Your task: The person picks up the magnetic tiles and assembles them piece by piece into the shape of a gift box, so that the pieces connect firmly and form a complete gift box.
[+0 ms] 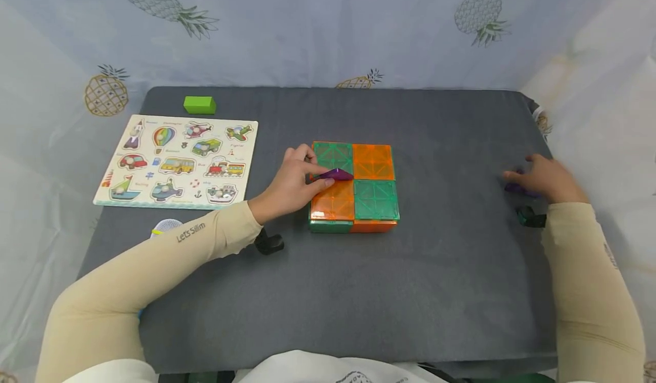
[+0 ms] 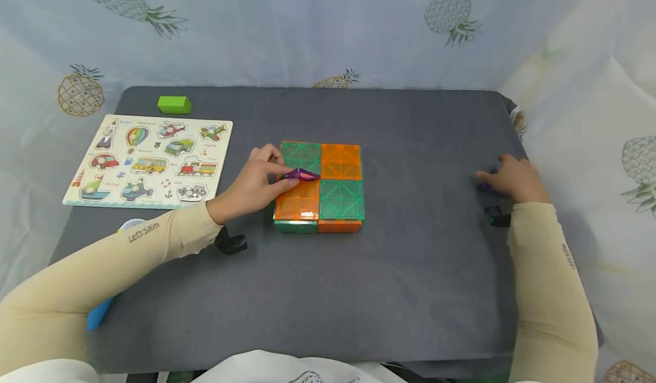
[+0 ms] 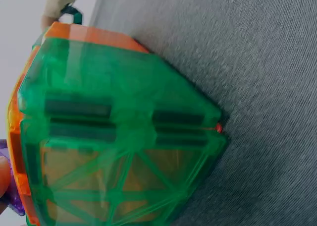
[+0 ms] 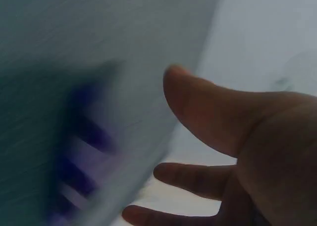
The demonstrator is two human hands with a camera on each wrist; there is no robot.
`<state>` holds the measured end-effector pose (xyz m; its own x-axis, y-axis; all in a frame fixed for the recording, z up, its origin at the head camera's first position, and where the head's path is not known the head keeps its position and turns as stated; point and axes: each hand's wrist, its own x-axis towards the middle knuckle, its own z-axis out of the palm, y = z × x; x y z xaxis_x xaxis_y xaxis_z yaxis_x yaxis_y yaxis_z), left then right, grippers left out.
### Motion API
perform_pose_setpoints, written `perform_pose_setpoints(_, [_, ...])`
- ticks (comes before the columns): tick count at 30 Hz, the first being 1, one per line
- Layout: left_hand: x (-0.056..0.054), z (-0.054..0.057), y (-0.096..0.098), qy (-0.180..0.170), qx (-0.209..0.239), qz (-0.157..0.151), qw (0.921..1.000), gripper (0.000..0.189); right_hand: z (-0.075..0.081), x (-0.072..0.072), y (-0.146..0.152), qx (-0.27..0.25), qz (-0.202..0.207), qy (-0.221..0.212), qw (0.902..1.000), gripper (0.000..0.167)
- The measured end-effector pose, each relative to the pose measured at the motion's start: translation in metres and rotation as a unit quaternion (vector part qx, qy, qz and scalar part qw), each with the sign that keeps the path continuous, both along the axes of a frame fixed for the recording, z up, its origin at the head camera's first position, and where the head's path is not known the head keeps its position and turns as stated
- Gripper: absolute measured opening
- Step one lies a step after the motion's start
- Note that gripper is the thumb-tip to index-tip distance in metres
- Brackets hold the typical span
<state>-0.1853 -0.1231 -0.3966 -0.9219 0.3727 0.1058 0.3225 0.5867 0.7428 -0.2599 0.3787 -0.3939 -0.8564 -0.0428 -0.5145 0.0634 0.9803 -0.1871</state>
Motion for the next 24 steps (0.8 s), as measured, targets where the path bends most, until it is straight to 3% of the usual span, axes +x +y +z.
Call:
perform_pose_setpoints(3, [-0.003,0.002,0.0,-0.008,-0.013,-0.009,0.9998,0.028,-0.019,0.012,0.023,0.013,-0.03,0.004,0.9995,0.103])
perform_pose_setpoints(5, [-0.004,0.004,-0.002,-0.012,-0.021,-0.013,0.9996,0.029,-0.025,0.017,0.027,0.011,-0.039,0.032,0.9987,0.096])
perform_pose_setpoints(8, [-0.003,0.006,-0.004,-0.013,-0.029,-0.01,0.9994,0.031,-0.026,0.016,0.023,-0.003,-0.049,0.063,0.9968,0.089])
perform_pose_setpoints(16, [-0.002,0.007,-0.004,0.003,-0.03,0.003,0.9995,0.03,-0.027,0.007,0.001,-0.032,-0.059,0.045,0.9968,0.078])
perform_pose_setpoints(21, [-0.005,0.009,-0.001,0.008,-0.023,-0.003,0.9997,0.028,-0.01,0.014,-0.027,-0.068,-0.03,0.077,0.9942,0.062])
perform_pose_setpoints(24, [-0.005,0.009,-0.002,0.007,-0.014,-0.002,0.9999,0.026,0.009,0.019,-0.064,-0.112,0.001,0.151,0.9822,0.048])
